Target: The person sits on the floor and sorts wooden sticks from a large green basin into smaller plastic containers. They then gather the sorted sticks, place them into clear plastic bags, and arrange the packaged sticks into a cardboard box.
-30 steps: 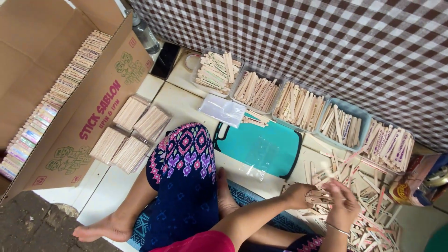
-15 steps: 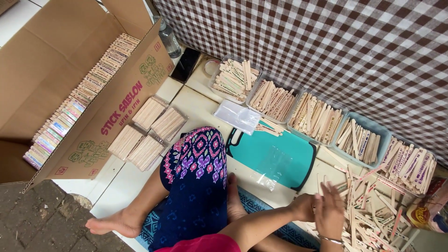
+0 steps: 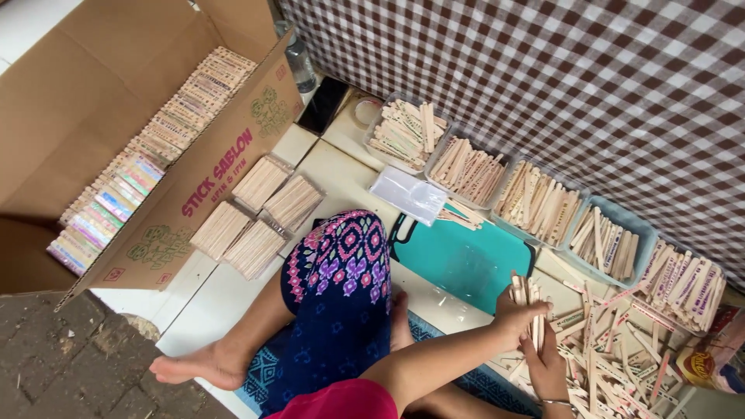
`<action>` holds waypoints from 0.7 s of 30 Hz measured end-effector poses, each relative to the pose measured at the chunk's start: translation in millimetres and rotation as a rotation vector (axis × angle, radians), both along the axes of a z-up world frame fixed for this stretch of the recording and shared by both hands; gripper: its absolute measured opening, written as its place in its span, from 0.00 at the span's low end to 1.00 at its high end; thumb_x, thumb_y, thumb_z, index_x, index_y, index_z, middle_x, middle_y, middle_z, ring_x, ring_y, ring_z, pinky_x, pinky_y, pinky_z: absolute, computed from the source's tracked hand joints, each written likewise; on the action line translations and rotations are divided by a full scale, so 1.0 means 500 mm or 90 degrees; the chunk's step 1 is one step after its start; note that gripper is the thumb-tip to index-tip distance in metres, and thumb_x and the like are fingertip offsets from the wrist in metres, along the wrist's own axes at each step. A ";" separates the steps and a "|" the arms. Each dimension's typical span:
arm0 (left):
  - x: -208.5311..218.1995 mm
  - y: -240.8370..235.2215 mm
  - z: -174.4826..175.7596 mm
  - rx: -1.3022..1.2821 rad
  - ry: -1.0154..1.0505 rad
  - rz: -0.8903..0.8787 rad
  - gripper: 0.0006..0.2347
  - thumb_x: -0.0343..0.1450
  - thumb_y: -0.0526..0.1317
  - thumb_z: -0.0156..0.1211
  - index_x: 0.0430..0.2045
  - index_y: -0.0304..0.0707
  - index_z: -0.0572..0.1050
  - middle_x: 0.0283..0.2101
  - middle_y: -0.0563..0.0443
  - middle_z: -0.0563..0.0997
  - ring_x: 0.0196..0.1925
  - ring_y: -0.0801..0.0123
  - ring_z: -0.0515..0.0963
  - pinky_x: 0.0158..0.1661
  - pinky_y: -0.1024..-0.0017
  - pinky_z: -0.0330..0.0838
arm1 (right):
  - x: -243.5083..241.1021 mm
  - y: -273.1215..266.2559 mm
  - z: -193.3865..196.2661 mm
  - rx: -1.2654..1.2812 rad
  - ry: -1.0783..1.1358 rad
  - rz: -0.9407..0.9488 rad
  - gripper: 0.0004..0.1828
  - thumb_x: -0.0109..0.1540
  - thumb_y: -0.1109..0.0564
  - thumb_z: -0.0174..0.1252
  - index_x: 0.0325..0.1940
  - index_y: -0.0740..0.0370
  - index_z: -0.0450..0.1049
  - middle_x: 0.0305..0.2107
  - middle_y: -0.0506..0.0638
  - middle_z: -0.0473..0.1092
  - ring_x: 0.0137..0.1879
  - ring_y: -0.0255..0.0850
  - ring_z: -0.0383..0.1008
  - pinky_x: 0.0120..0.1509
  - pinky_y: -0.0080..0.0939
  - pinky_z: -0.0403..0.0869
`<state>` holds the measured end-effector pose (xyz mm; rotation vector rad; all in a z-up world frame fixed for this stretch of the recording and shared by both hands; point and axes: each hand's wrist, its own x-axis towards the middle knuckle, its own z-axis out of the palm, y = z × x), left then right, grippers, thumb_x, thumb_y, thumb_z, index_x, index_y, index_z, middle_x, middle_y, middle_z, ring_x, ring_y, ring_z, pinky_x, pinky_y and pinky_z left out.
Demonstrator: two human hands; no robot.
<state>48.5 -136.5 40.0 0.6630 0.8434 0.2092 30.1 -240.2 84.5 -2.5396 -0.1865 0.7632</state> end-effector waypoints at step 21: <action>-0.230 0.054 -0.241 0.576 -0.278 -0.306 0.09 0.64 0.33 0.64 0.36 0.45 0.78 0.38 0.55 0.84 0.43 0.66 0.84 0.40 0.71 0.74 | -0.175 0.084 -0.052 0.213 -0.589 0.110 0.32 0.71 0.55 0.49 0.77 0.73 0.56 0.72 0.68 0.56 0.81 0.60 0.48 0.83 0.60 0.51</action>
